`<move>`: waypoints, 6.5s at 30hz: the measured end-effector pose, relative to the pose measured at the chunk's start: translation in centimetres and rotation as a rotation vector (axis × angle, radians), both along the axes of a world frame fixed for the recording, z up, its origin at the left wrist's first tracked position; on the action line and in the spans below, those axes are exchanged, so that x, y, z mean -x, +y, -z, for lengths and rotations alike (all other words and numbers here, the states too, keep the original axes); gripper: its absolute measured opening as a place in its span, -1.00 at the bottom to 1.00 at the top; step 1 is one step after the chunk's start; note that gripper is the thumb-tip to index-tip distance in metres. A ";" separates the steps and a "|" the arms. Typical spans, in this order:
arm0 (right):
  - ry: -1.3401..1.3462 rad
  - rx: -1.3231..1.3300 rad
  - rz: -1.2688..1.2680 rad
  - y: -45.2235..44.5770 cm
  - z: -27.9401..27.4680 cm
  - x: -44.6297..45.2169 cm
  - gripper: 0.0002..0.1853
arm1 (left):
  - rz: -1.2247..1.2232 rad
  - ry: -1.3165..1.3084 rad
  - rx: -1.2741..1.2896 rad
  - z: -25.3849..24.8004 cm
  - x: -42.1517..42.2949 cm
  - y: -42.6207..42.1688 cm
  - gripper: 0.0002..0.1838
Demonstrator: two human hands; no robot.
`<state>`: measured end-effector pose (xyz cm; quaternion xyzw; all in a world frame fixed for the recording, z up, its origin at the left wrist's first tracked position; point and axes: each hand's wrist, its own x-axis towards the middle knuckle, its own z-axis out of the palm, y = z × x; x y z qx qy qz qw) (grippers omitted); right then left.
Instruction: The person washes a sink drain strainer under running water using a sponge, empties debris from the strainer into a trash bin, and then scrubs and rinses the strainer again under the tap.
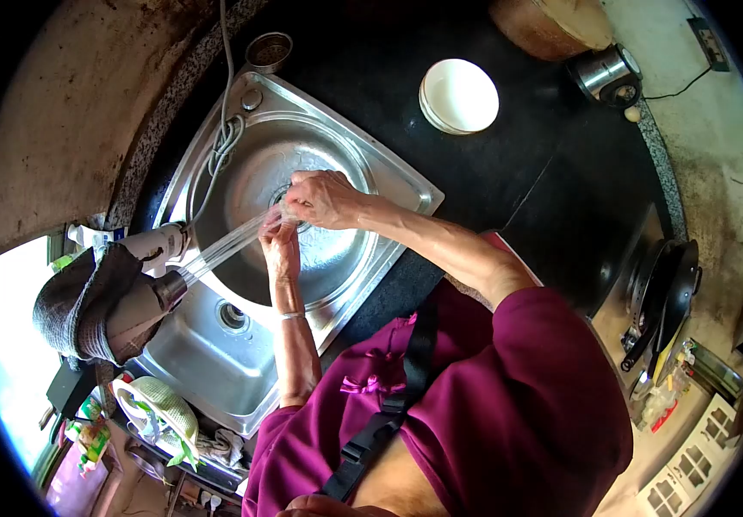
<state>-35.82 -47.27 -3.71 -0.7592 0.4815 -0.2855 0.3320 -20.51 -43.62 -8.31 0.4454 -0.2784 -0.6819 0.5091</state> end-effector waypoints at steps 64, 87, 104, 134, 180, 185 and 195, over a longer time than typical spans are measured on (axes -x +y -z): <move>-0.131 -0.069 0.048 0.6 0.5 -1.7 -0.83 | -0.011 -0.027 -0.026 1.7 -1.3 1.3 -0.86; -0.233 -0.393 0.089 -2.8 4.2 0.2 -0.80 | -0.042 0.321 -0.033 2.1 -3.1 0.9 -0.79; -0.255 -0.420 0.113 -2.0 4.3 1.1 -0.82 | -0.167 0.879 -0.313 2.8 -2.0 0.3 -0.64; -0.037 -0.194 0.414 -2.2 7.3 -1.0 -0.83 | -0.405 0.589 -0.447 1.8 0.3 0.0 -0.83; -0.559 -0.365 -0.191 -1.2 3.7 -4.5 -0.96 | -0.191 0.365 -0.099 2.1 -0.2 -1.7 -0.63; 0.309 0.399 -0.404 0.1 3.8 -2.6 -0.84 | -0.088 0.560 -0.441 3.0 -0.9 -1.9 -0.63; -0.154 -0.345 -0.129 0.5 1.7 -4.5 -0.89 | -0.135 0.464 -0.257 2.8 -1.3 -1.6 -0.65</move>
